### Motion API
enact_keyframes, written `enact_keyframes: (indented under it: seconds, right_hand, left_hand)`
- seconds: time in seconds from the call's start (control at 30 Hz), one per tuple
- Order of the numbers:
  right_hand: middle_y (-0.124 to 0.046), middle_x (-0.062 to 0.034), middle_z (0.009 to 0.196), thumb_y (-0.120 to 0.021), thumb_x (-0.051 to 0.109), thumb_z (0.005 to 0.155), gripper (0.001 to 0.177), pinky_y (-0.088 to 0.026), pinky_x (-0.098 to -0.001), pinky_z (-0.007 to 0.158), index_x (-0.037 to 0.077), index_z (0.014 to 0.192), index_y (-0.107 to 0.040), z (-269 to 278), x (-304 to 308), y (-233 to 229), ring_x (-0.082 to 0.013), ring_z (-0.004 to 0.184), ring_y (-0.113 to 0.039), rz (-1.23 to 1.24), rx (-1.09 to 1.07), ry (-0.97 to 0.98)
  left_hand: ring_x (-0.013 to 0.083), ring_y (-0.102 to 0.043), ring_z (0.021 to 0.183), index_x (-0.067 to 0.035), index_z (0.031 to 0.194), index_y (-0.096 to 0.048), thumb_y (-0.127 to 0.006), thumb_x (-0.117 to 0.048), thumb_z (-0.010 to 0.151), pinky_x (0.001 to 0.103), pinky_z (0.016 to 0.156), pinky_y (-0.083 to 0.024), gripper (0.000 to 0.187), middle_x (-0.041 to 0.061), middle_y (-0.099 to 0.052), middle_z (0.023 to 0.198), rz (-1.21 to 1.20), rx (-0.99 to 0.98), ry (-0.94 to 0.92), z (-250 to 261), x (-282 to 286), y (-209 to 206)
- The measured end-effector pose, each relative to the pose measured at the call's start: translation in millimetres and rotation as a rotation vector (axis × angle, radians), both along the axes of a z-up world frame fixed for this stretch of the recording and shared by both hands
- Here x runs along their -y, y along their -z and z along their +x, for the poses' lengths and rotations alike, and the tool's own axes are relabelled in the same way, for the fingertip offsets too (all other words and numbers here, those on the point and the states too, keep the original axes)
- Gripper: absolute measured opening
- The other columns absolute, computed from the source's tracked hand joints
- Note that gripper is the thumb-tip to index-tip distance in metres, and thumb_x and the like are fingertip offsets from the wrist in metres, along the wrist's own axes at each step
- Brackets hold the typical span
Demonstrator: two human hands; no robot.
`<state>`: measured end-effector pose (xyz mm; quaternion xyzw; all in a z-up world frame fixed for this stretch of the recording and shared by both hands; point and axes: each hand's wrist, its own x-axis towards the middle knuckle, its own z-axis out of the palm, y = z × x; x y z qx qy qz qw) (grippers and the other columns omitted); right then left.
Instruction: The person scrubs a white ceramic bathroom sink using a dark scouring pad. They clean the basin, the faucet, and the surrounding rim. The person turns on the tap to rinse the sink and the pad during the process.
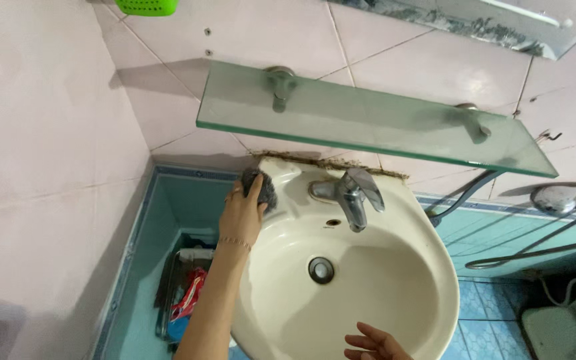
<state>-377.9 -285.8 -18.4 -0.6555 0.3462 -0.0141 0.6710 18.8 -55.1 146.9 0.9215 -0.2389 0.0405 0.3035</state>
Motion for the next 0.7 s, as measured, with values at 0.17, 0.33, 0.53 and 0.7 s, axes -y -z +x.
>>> enact_keyframes:
  seconds: [0.17,0.33,0.53,0.7]
  right_hand:
    - [-0.071,-0.0235,0.124,-0.070,0.015,0.090,0.058,-0.060,-0.0488,0.095,0.002,0.145,-0.056,21.7,-37.6,-61.5,-0.0364,0.116,-0.078,-0.035,-0.189,-0.019]
    - [-0.073,-0.0161,0.124,-0.059,0.009,0.090,0.056,-0.061,-0.0433,0.091,0.007,0.146,-0.055,21.5,-85.2,-139.5,-0.0313,0.112,-0.078,-0.126,0.016,-0.142]
    - [-0.056,-0.0039,0.148,-0.053,0.019,0.095,0.058,-0.049,-0.0385,0.104,0.017,0.153,-0.046,60.4,-154.8,-228.5,-0.0195,0.137,-0.055,-0.216,-0.021,-0.278]
    - [-0.029,-0.0095,0.170,-0.038,0.030,0.108,0.052,-0.028,-0.0430,0.123,0.013,0.157,-0.041,104.1,-181.3,-222.7,-0.0286,0.156,-0.028,-0.397,0.327,-0.588]
  left_hand:
    - [0.0414,-0.058,0.124,-0.018,0.158,-0.035,-0.063,-0.023,0.097,0.047,0.101,-0.054,0.067,0.025,-0.052,0.142,-0.043,-0.255,-0.096,-68.8,-63.2,-4.8]
    - [0.0468,-0.052,0.128,-0.010,0.152,-0.045,-0.068,-0.019,0.092,0.051,0.105,-0.047,0.066,0.029,-0.047,0.148,-0.342,-0.081,-0.162,-164.0,-97.0,0.7]
    - [0.0539,-0.036,0.143,-0.002,0.136,-0.060,-0.068,-0.016,0.088,0.058,0.114,-0.036,0.051,0.037,-0.036,0.154,-0.247,0.269,-0.292,-244.4,-74.2,0.8]
    - [0.0413,-0.047,0.137,0.002,0.122,-0.064,-0.069,-0.014,0.082,0.064,0.112,-0.035,0.043,0.028,-0.053,0.141,-0.040,0.200,-0.225,-241.7,-62.1,-9.3]
